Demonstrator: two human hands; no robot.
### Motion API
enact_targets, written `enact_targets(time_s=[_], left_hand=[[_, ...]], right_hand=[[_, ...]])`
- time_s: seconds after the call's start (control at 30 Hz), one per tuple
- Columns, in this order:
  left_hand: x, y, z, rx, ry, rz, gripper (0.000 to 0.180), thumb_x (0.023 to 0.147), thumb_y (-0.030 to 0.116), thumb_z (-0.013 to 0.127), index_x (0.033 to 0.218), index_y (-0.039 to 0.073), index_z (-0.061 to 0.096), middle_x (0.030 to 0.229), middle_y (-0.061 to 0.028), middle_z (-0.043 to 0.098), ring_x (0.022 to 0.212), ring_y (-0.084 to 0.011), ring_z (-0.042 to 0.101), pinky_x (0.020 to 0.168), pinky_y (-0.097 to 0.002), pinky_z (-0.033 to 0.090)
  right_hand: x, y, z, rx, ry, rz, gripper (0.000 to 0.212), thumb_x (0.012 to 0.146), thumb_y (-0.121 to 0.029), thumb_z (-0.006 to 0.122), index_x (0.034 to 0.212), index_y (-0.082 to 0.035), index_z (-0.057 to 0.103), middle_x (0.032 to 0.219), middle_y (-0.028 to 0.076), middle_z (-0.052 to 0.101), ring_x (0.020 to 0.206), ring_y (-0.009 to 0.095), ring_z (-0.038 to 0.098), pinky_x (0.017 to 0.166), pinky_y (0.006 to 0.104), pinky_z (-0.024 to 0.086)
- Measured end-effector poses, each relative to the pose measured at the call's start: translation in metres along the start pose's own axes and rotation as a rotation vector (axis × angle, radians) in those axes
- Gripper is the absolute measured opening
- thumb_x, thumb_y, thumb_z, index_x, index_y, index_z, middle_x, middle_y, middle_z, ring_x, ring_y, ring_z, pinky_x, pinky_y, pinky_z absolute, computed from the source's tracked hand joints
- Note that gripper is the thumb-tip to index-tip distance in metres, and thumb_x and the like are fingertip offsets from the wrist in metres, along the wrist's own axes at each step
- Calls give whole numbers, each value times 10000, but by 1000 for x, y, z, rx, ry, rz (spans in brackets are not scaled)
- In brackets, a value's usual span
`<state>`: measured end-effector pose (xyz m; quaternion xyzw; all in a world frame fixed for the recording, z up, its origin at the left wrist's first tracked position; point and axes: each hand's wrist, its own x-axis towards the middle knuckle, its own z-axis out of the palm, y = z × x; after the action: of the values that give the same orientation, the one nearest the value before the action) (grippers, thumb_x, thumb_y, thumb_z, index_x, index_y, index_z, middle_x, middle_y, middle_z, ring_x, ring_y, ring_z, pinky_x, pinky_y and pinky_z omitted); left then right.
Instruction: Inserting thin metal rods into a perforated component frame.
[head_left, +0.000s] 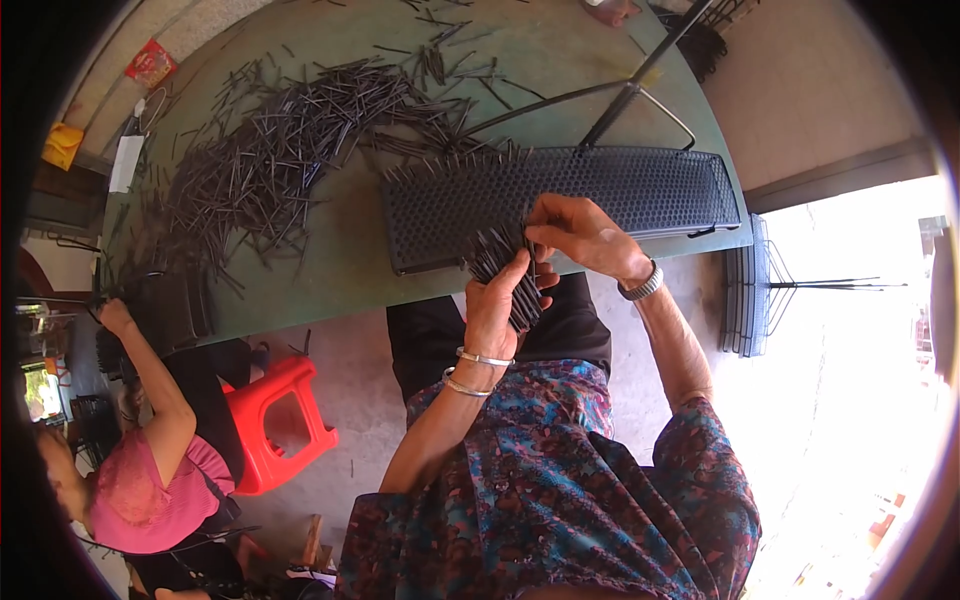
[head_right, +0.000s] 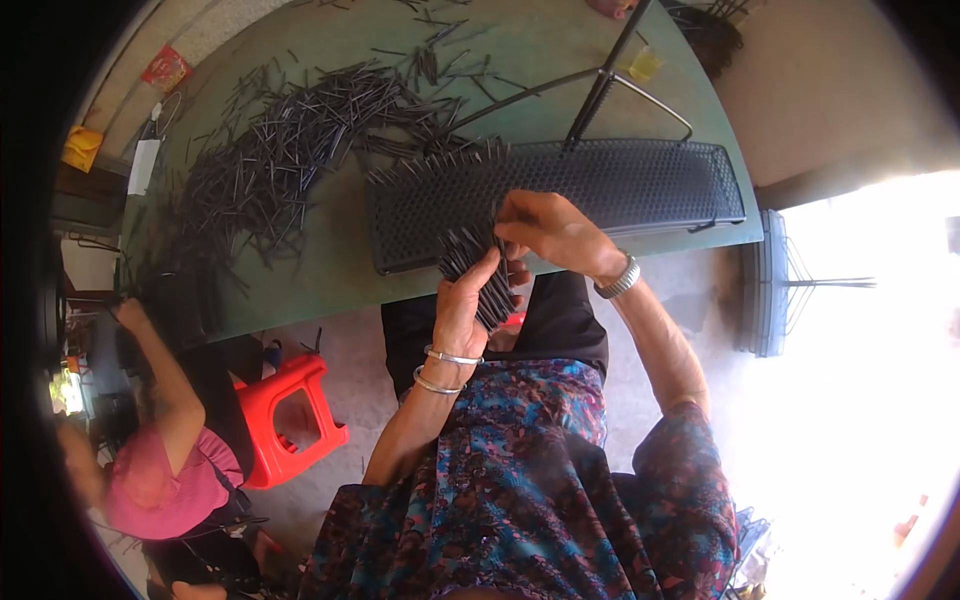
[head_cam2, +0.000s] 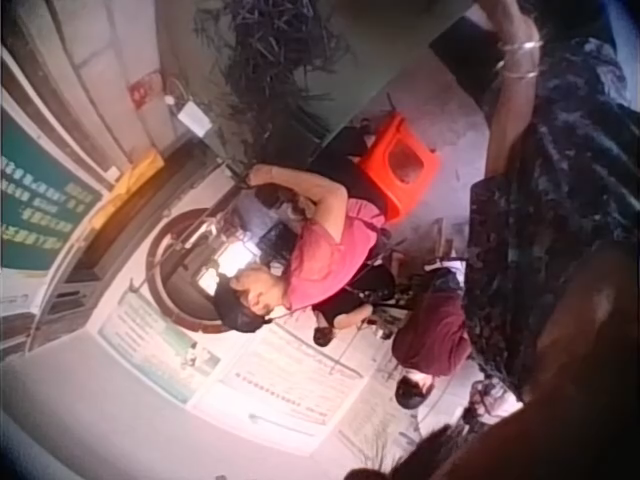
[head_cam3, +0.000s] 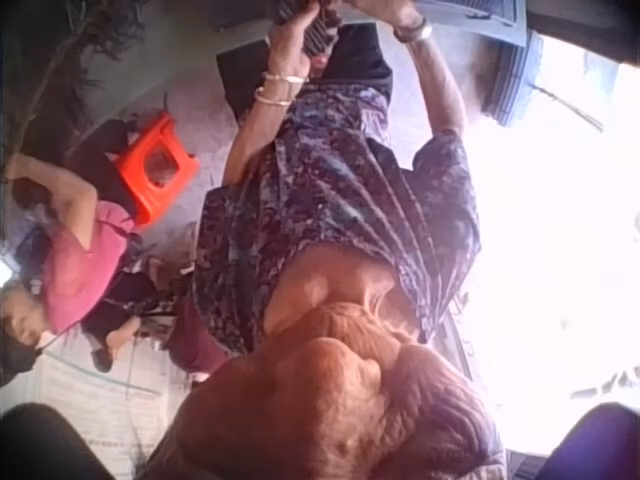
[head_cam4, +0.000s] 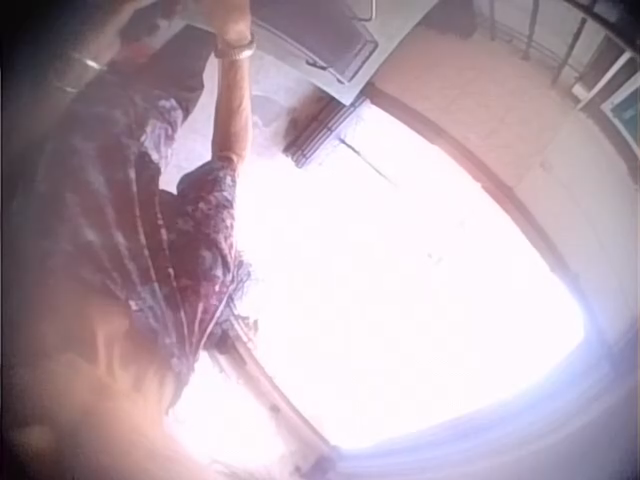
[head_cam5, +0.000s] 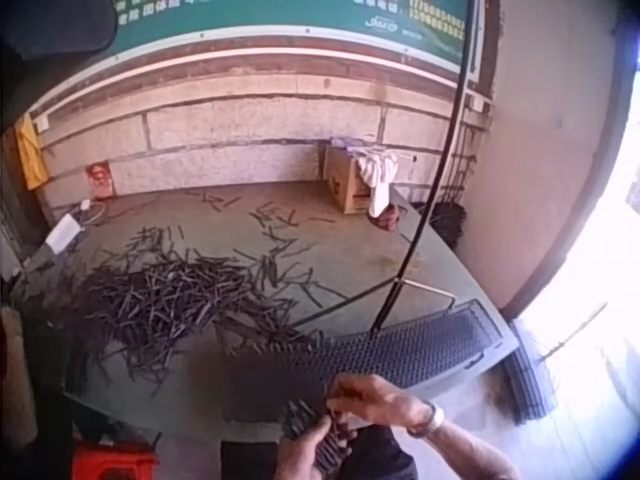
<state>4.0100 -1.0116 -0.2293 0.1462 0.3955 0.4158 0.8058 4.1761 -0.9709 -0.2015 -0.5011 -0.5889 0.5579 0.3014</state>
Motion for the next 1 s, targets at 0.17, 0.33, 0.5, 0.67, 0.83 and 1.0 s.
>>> enact_targets(time_s=[0.17, 0.33, 0.5, 0.67, 0.83, 1.0], left_hand=[[-1, 2, 3, -10, -27, -14, 224, 888, 221, 642, 1015, 35, 644, 931, -111, 682, 782, -218, 689, 556, -292, 545], [6, 2, -13, 80, 37, 0, 197, 890, 181, 637, 1017, 30, 632, 934, -120, 681, 811, -247, 690, 576, -322, 558], [0, 8, -4, 33, -21, -53, 219, 890, 191, 640, 1019, 14, 637, 905, -117, 684, 796, -239, 690, 564, -299, 555], [-2, 3, -4, 126, 0, 12, 211, 877, 219, 662, 966, 28, 670, 800, -82, 683, 671, -147, 662, 520, -249, 525], [-2, -2, -5, 196, 42, 51, 193, 875, 222, 667, 932, 38, 658, 770, -72, 679, 611, -131, 633, 504, -249, 508], [-2, -1, 0, 164, 17, 45, 183, 876, 208, 664, 932, 34, 657, 781, -89, 683, 572, -122, 610, 484, -244, 497]], right_hand=[[-3, 0, -4, 14, -13, -29, 118, 882, -71, 582, 871, 40, 545, 729, 75, 615, 696, 124, 617, 631, 262, 498], [-7, -11, -10, 80, -31, -7, 86, 905, -42, 559, 893, 39, 534, 776, 78, 610, 714, 142, 633, 647, 256, 515], [-3, -5, -14, 147, 83, -15, 99, 918, -50, 556, 922, 46, 536, 806, 85, 619, 738, 160, 661, 668, 253, 532], [0, -10, -8, 199, 83, 4, 123, 918, -54, 562, 978, 52, 547, 826, 88, 623, 734, 153, 656, 674, 248, 532], [-2, -14, -8, 121, 27, 85, 150, 923, -70, 566, 1011, 51, 556, 828, 76, 621, 733, 139, 652, 667, 245, 528], [-5, -9, -9, 78, 53, 51, 116, 922, -56, 558, 980, 45, 553, 808, 66, 629, 730, 143, 659, 662, 251, 530]])
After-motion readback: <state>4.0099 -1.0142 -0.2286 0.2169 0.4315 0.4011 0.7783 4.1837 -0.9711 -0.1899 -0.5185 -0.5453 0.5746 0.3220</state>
